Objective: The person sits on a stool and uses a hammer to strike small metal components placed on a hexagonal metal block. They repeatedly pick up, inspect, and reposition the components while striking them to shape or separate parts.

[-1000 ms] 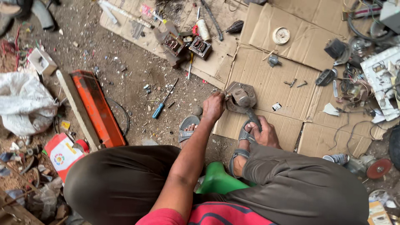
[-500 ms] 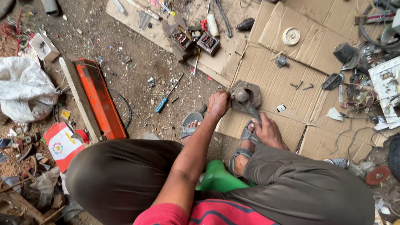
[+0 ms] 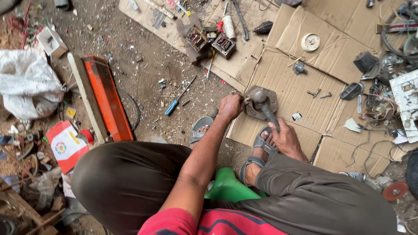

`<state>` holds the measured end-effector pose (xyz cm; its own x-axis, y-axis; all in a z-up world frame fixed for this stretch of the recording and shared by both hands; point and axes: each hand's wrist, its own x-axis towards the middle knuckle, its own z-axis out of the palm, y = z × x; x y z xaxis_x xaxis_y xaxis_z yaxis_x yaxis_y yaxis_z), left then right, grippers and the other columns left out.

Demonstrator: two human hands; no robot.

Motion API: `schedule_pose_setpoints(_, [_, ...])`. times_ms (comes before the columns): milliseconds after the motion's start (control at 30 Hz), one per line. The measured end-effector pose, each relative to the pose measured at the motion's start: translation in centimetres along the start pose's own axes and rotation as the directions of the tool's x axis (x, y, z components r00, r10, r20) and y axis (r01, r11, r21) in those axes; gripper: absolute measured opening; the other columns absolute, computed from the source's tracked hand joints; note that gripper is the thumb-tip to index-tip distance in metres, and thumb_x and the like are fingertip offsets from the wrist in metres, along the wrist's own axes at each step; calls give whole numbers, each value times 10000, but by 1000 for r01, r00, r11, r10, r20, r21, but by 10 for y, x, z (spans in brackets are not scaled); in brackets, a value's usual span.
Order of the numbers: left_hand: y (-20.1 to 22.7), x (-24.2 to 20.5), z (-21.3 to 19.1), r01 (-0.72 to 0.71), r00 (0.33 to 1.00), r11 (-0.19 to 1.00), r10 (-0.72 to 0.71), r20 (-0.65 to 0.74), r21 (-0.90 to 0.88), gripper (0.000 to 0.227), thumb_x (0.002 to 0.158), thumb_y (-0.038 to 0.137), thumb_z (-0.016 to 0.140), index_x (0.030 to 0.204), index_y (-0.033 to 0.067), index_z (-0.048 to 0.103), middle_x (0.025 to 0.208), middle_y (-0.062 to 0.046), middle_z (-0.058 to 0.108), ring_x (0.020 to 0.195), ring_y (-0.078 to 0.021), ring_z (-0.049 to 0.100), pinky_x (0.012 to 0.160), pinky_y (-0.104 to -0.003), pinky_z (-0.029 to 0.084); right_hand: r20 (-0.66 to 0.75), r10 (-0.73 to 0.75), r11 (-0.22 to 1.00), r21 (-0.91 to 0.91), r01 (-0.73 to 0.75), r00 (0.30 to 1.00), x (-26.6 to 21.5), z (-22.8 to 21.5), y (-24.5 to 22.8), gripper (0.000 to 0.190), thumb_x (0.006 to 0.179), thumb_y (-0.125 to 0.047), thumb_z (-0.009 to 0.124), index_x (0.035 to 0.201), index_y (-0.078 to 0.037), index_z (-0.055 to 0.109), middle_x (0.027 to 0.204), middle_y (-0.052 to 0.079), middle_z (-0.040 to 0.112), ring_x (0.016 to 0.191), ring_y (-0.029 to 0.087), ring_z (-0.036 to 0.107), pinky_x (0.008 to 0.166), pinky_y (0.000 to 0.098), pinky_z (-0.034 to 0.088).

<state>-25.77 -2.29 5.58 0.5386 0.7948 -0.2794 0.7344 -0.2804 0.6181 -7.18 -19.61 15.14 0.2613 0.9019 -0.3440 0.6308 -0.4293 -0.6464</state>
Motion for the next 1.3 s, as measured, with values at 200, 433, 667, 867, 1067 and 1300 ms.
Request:
schedule_pose_setpoints(200, [-3,-1,12,3,1000,1000,-3,-7,16,185,886,286,670,901,131,769,908,-178,743,900,-392,712,820,-516,559,-169,-209,976,21,215,963,-12,4,1,312,1047,-274,583,1146,22,573,808,283,668,746,507,671,605,549,504])
schedule_pose_setpoints(433, [0,2,0,41,999,999,-41,25,10,214,869,315,684,928,129,771,914,-193,736,902,-401,706,814,-515,559,-89,-97,995,17,99,991,1,-9,1,267,1038,-274,583,1127,-23,597,739,278,648,699,492,674,580,546,485])
schedule_pose_setpoints(667, [-4,2,10,32,999,999,-33,31,44,212,869,296,694,923,104,765,928,-198,740,906,-402,710,818,-513,565,8,-33,983,-178,34,999,-3,0,-1,322,1046,-314,622,1127,-3,596,743,298,638,723,528,636,585,556,474])
schedule_pose_setpoints(867, [-10,9,17,8,1000,997,-10,28,81,192,884,287,687,922,126,786,951,-187,746,920,-383,723,829,-494,576,-212,-244,970,-40,242,946,-8,-9,9,341,1040,-305,566,1173,8,584,862,323,665,805,529,661,610,544,509])
schedule_pose_setpoints(1067, [-3,16,3,50,999,998,-50,-3,29,241,843,361,747,905,131,778,956,-183,744,946,-380,706,844,-494,556,-76,-13,998,-64,8,997,1,15,10,321,1024,-323,608,1106,-13,622,853,313,682,833,527,657,635,556,504])
schedule_pose_setpoints(1300, [-10,11,11,51,998,996,-53,32,70,210,868,367,734,898,162,774,922,-164,751,896,-377,717,800,-491,569,-167,-88,995,31,95,982,-12,14,22,332,1038,-322,576,1157,-12,601,815,291,678,763,485,683,626,536,508])
